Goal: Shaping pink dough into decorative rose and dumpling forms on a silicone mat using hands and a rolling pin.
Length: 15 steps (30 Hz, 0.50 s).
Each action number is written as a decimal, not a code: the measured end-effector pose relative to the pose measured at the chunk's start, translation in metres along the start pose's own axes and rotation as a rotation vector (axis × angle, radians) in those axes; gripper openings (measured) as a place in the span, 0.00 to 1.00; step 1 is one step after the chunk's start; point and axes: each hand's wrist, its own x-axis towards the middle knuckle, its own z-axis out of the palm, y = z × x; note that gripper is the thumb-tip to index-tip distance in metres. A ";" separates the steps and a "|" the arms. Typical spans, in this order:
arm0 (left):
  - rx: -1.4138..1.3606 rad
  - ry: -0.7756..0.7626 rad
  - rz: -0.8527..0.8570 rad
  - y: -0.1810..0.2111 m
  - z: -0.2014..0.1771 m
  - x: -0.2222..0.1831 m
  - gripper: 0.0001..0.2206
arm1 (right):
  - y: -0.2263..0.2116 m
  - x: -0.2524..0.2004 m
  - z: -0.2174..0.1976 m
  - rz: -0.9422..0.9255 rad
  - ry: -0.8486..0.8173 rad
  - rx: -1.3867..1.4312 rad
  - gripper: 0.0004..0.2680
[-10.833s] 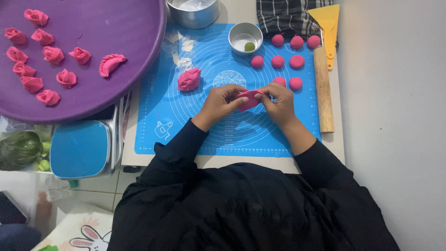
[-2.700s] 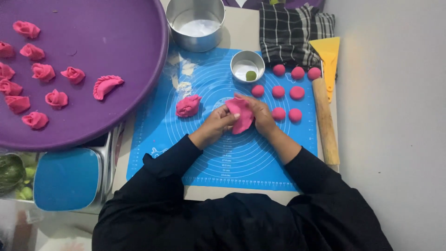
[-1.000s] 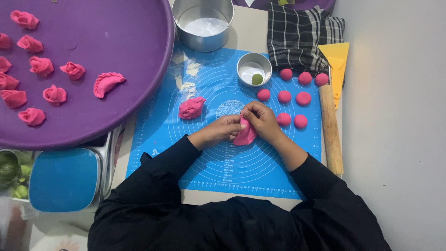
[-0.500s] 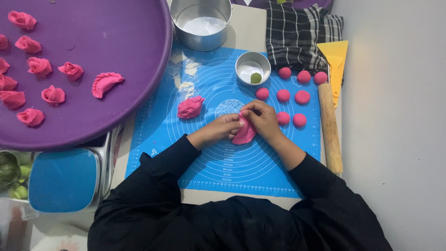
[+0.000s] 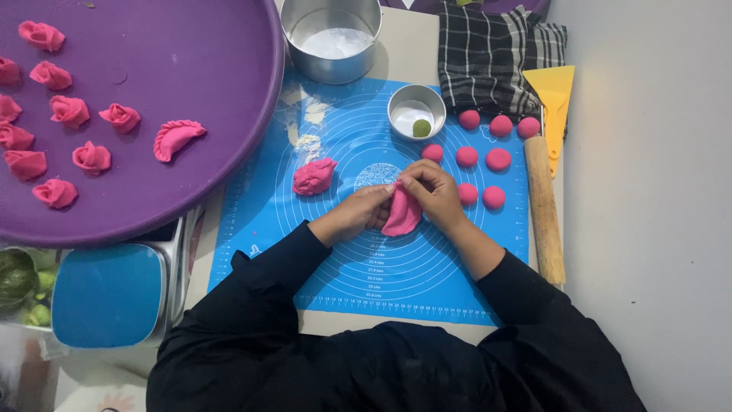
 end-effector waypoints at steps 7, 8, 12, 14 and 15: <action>-0.075 0.006 -0.003 0.022 0.015 -0.009 0.20 | -0.011 0.004 0.001 0.054 -0.048 0.066 0.09; -0.053 -0.017 0.014 0.023 0.015 -0.010 0.23 | -0.015 0.005 -0.001 0.065 -0.086 0.033 0.08; -0.011 -0.055 0.041 0.022 0.013 -0.009 0.28 | -0.014 0.005 -0.002 0.087 -0.121 0.032 0.05; -0.011 -0.058 0.042 0.019 0.011 -0.008 0.28 | -0.011 0.004 -0.003 0.099 -0.115 0.054 0.05; -0.012 -0.062 0.043 0.018 0.010 -0.007 0.29 | -0.010 0.004 -0.003 0.112 -0.109 0.076 0.05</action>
